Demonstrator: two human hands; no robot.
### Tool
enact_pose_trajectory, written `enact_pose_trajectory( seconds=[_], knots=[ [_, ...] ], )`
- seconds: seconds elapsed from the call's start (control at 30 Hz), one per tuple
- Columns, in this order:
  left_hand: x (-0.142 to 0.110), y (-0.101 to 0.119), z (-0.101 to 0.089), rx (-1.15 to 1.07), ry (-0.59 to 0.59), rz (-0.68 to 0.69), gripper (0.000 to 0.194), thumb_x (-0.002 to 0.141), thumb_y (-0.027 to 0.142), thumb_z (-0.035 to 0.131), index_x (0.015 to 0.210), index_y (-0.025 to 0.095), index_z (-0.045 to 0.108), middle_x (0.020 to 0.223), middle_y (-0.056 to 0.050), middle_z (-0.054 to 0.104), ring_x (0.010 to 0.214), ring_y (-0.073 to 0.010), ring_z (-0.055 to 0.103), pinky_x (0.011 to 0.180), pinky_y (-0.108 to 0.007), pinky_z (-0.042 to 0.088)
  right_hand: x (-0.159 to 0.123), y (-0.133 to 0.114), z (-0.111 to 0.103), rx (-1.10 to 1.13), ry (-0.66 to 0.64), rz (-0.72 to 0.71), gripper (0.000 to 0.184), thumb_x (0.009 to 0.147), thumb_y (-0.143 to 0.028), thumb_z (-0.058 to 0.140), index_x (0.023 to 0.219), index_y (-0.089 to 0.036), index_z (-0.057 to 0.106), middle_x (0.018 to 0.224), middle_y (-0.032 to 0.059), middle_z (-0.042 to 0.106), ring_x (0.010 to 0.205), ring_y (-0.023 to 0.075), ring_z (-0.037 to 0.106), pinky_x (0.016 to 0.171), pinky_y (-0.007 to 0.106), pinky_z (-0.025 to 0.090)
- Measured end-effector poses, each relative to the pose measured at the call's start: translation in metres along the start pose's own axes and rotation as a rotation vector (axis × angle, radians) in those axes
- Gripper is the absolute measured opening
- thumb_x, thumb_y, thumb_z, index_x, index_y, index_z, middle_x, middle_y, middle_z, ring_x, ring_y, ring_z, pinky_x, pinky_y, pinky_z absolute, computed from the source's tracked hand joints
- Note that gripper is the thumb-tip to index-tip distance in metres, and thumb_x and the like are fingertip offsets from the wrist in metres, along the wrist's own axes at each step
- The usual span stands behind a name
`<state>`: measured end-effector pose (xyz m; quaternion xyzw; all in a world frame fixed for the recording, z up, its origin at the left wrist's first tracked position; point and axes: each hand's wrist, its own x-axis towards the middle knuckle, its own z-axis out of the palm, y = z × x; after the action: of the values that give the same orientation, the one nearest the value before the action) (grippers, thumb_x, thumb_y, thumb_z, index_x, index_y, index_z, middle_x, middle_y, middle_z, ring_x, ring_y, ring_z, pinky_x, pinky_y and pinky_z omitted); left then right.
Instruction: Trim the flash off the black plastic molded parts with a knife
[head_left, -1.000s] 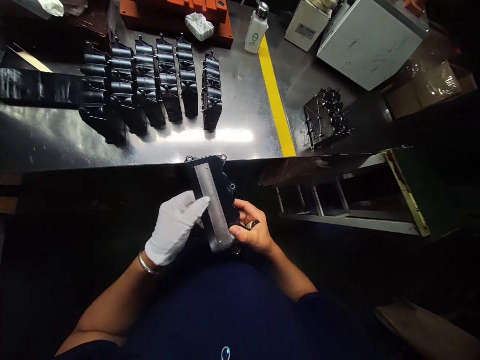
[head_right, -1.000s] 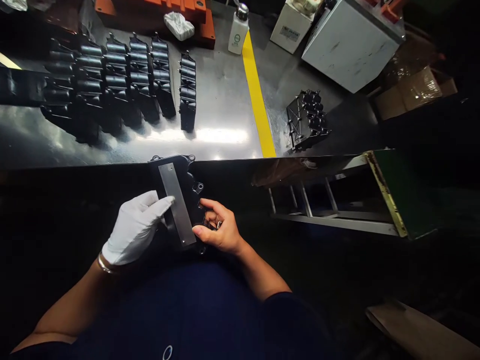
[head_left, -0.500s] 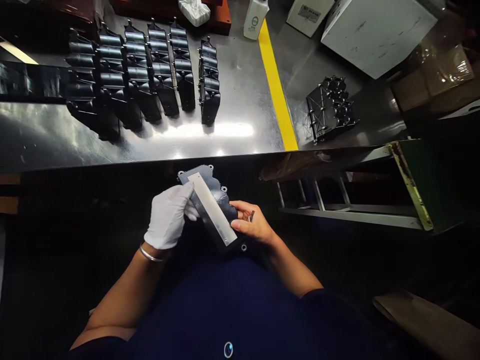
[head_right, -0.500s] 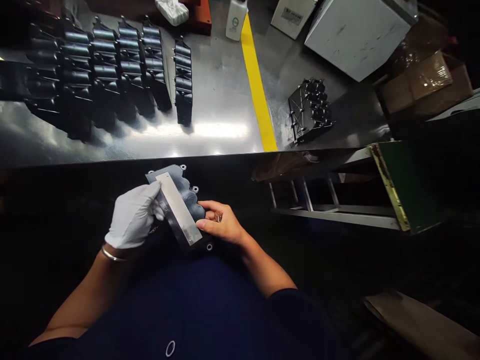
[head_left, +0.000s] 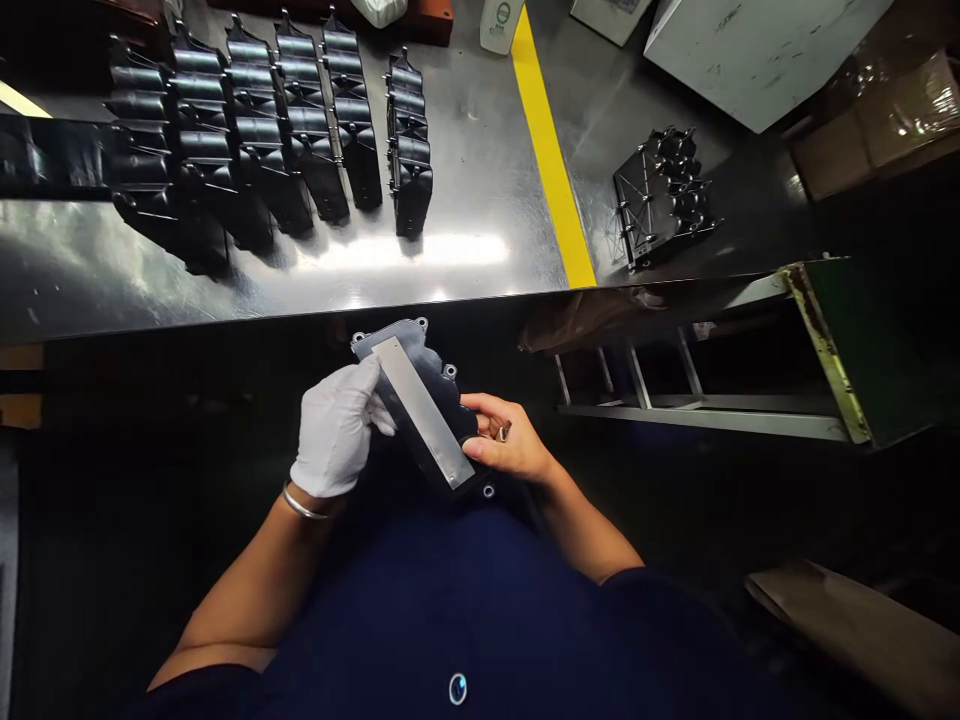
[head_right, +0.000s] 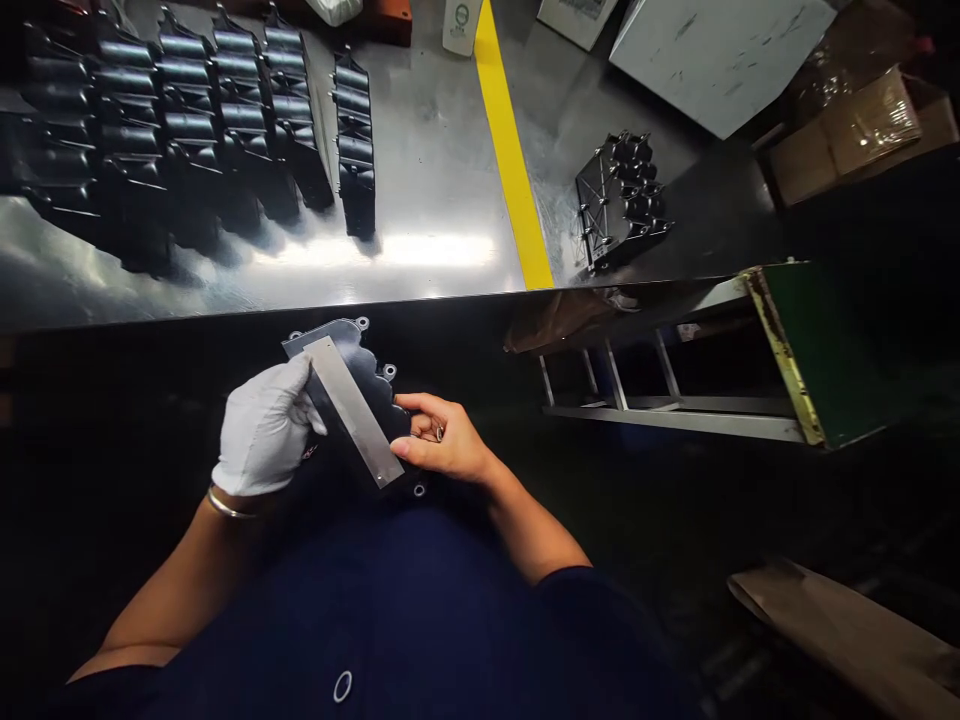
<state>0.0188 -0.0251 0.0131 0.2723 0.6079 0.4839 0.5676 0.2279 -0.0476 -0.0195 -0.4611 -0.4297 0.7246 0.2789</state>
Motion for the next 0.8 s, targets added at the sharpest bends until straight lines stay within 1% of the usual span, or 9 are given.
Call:
enact_pose_trajectory(
  seconds=[0.13,0.2,0.27,0.37,0.47,0.53,0.7,0.8],
  knots=[
    [-0.003,0.004,-0.002,0.059,-0.004,0.102,0.040,0.082,0.047,0.070,0.053,0.021,0.059,0.042,0.003,0.055,0.035,-0.0108,0.050,0.038,-0.024,0.038,-0.002,0.000,-0.001,-0.067,-0.007,-0.056,0.083,0.063,-0.061,0.083,0.126,-0.013,0.060,0.061,-0.0070,0.048,0.054,0.0066,0.038,0.051,0.022,0.028],
    [-0.004,0.006,-0.003,0.144,0.002,0.128,0.044,0.084,0.046,0.068,0.050,0.021,0.056,0.041,0.004,0.055,0.036,-0.0100,0.050,0.041,-0.023,0.039,-0.002,-0.001,-0.001,-0.091,-0.006,-0.075,0.084,0.063,-0.063,0.082,0.126,-0.012,0.060,0.061,-0.0069,0.047,0.054,0.0065,0.036,0.051,0.022,0.027],
    [-0.006,0.008,-0.004,0.238,0.018,0.141,0.046,0.083,0.044,0.070,0.047,0.021,0.053,0.040,0.004,0.055,0.037,-0.0091,0.050,0.043,-0.022,0.039,-0.003,0.000,-0.001,-0.100,-0.003,-0.083,0.084,0.063,-0.064,0.082,0.126,-0.012,0.059,0.061,-0.0070,0.046,0.053,0.0065,0.035,0.051,0.022,0.027],
    [-0.009,0.010,-0.005,0.300,0.000,0.105,0.043,0.078,0.040,0.075,0.048,0.021,0.052,0.041,0.004,0.057,0.038,-0.0092,0.051,0.043,-0.021,0.039,-0.002,0.000,-0.001,-0.091,0.007,-0.093,0.084,0.062,-0.065,0.082,0.125,-0.014,0.059,0.062,-0.0072,0.047,0.054,0.0067,0.037,0.052,0.023,0.029],
    [-0.011,0.009,-0.004,0.297,-0.052,0.031,0.034,0.073,0.035,0.077,0.052,0.021,0.054,0.043,0.004,0.059,0.036,-0.0100,0.051,0.039,-0.021,0.036,0.000,0.001,0.000,-0.078,0.031,-0.113,0.082,0.062,-0.063,0.082,0.124,-0.014,0.059,0.063,-0.0070,0.049,0.054,0.0064,0.038,0.052,0.022,0.030],
    [-0.012,0.009,-0.003,0.288,-0.085,0.007,0.029,0.070,0.033,0.078,0.055,0.021,0.057,0.044,0.004,0.060,0.036,-0.0103,0.051,0.037,-0.021,0.036,0.001,0.001,0.001,-0.071,0.045,-0.121,0.081,0.063,-0.062,0.083,0.124,-0.014,0.058,0.063,-0.0069,0.050,0.054,0.0062,0.039,0.052,0.022,0.030],
    [-0.018,0.008,-0.001,0.244,-0.176,-0.015,0.018,0.065,0.031,0.080,0.066,0.019,0.067,0.049,0.003,0.063,0.042,-0.0115,0.055,0.042,-0.021,0.043,0.003,0.001,0.001,-0.058,0.057,-0.135,0.079,0.063,-0.060,0.083,0.123,-0.014,0.059,0.063,-0.0067,0.053,0.054,0.0061,0.041,0.052,0.021,0.031],
    [-0.019,0.006,0.000,0.215,-0.210,-0.053,0.020,0.062,0.032,0.081,0.072,0.019,0.070,0.056,0.001,0.068,0.045,-0.0124,0.057,0.043,-0.022,0.045,0.004,0.002,0.001,-0.048,0.061,-0.139,0.078,0.064,-0.059,0.083,0.123,-0.014,0.060,0.065,-0.0054,0.055,0.055,0.0063,0.042,0.053,0.021,0.032]
  ],
)
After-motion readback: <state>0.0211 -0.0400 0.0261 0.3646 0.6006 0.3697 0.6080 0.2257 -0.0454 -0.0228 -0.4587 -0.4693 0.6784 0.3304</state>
